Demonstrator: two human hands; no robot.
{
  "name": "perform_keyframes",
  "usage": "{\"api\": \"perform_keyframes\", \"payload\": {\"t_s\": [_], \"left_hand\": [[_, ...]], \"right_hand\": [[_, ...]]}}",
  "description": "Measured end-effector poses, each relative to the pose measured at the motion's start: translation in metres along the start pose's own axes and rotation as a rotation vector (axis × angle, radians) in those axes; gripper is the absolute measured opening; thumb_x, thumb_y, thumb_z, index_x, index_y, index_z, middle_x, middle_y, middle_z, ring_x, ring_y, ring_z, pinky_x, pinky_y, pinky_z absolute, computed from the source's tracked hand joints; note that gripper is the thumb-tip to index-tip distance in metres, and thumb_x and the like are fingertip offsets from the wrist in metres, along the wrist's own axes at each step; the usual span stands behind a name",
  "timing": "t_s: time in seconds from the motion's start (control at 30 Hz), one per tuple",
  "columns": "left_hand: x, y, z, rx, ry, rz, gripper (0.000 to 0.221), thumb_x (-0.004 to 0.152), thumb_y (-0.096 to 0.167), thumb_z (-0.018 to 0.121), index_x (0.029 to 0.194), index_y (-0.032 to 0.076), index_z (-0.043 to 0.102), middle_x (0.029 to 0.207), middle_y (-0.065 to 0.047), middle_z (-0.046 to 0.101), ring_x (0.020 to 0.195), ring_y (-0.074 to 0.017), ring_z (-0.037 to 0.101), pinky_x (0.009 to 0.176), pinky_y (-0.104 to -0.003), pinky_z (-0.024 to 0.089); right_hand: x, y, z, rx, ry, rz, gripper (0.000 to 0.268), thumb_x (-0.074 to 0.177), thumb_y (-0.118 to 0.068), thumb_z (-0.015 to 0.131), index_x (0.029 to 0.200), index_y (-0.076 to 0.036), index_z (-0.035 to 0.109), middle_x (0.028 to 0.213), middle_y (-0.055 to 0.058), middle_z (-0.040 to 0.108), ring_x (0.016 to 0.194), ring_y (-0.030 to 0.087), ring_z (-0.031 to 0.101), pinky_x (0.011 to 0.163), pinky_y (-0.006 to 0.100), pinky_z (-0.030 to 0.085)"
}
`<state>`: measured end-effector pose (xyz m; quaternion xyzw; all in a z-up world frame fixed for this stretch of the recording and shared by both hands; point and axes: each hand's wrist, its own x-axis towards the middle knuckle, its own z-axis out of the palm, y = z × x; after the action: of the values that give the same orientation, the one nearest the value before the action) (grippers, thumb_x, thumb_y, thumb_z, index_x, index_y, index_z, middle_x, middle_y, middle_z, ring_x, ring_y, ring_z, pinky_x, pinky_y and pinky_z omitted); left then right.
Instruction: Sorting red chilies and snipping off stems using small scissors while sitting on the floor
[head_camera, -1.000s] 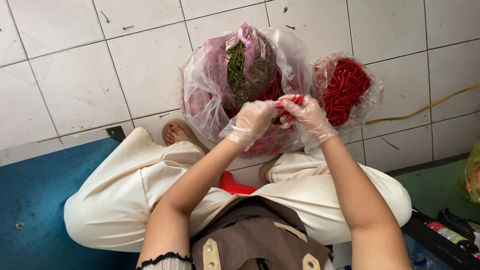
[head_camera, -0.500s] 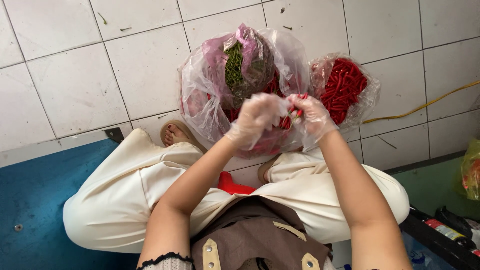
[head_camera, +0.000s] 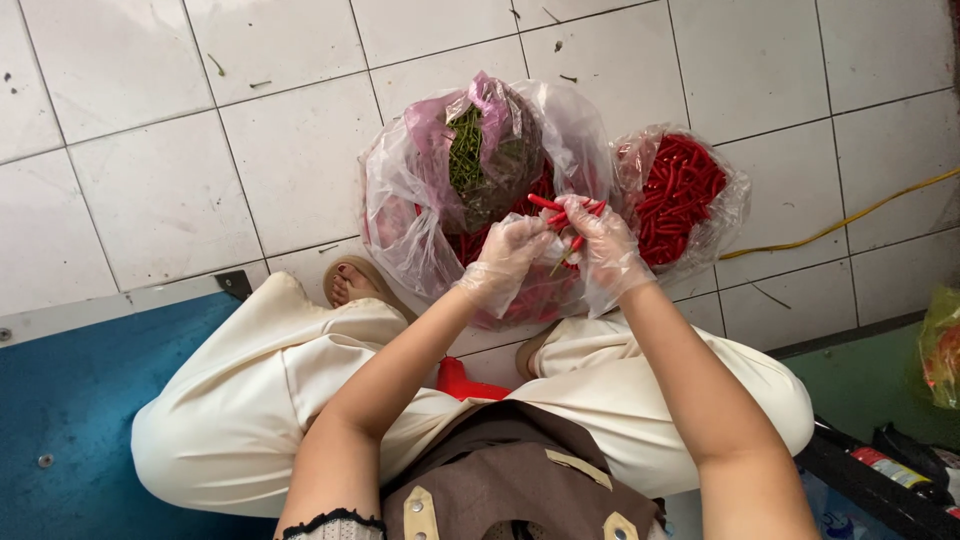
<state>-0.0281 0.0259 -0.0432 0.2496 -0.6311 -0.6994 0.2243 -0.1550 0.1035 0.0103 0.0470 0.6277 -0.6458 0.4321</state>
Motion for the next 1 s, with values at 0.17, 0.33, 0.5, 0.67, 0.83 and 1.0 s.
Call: {"api": "perform_keyframes", "payload": {"t_s": [0.17,0.33,0.5,0.67,0.83,1.0], "left_hand": [[-0.002,0.013,-0.015,0.077,-0.107,0.061,0.020,0.093,0.005,0.065,0.107,-0.002,0.077,0.082,-0.020,0.066,0.079,-0.0212,0.057,0.079,-0.042,0.052],[-0.002,0.024,-0.009,0.107,-0.127,0.134,0.019,0.088,0.004,0.070,0.105,0.004,0.078,0.085,-0.015,0.068,0.081,-0.0244,0.062,0.076,-0.033,0.054],[-0.006,-0.022,-0.001,0.021,0.073,0.051,0.017,0.095,0.010,0.071,0.111,0.010,0.077,0.095,-0.009,0.073,0.093,-0.0196,0.066,0.088,-0.036,0.052],[-0.007,-0.007,0.005,-0.366,0.024,-0.493,0.017,0.096,0.016,0.073,0.107,0.003,0.073,0.075,-0.003,0.061,0.068,-0.0126,0.065,0.060,-0.032,0.059],[-0.017,0.018,0.007,-0.528,-0.018,-0.519,0.021,0.088,0.007,0.081,0.100,-0.005,0.070,0.072,-0.006,0.059,0.066,-0.0117,0.060,0.054,-0.032,0.055],[-0.017,0.043,0.010,-0.422,-0.034,-0.477,0.024,0.087,0.002,0.076,0.092,-0.017,0.062,0.078,-0.014,0.052,0.067,-0.0187,0.063,0.050,-0.045,0.058]], "right_hand": [[-0.010,-0.020,-0.010,0.008,-0.153,0.161,0.019,0.096,-0.026,0.070,0.107,-0.011,0.073,0.050,0.007,0.050,0.033,0.007,0.039,0.027,0.014,0.025],[0.001,-0.021,-0.012,0.074,-0.058,0.227,0.020,0.093,-0.025,0.074,0.105,-0.009,0.075,0.066,0.009,0.065,0.039,0.005,0.050,0.030,0.013,0.035],[0.034,0.015,-0.040,0.034,-0.017,0.129,0.029,0.096,-0.039,0.071,0.114,-0.016,0.072,0.087,0.008,0.070,0.059,0.014,0.065,0.044,0.022,0.057],[0.052,0.053,-0.041,0.157,0.004,0.099,0.027,0.097,-0.034,0.072,0.116,-0.015,0.072,0.102,0.016,0.075,0.076,0.025,0.074,0.060,0.034,0.065],[0.039,0.060,-0.033,0.136,-0.013,0.106,0.030,0.098,-0.039,0.069,0.119,-0.018,0.070,0.103,0.016,0.076,0.070,0.025,0.075,0.052,0.037,0.065],[0.026,0.050,-0.021,0.183,-0.018,0.144,0.026,0.098,-0.038,0.071,0.114,-0.018,0.072,0.097,0.019,0.075,0.070,0.028,0.076,0.045,0.031,0.061]]}}
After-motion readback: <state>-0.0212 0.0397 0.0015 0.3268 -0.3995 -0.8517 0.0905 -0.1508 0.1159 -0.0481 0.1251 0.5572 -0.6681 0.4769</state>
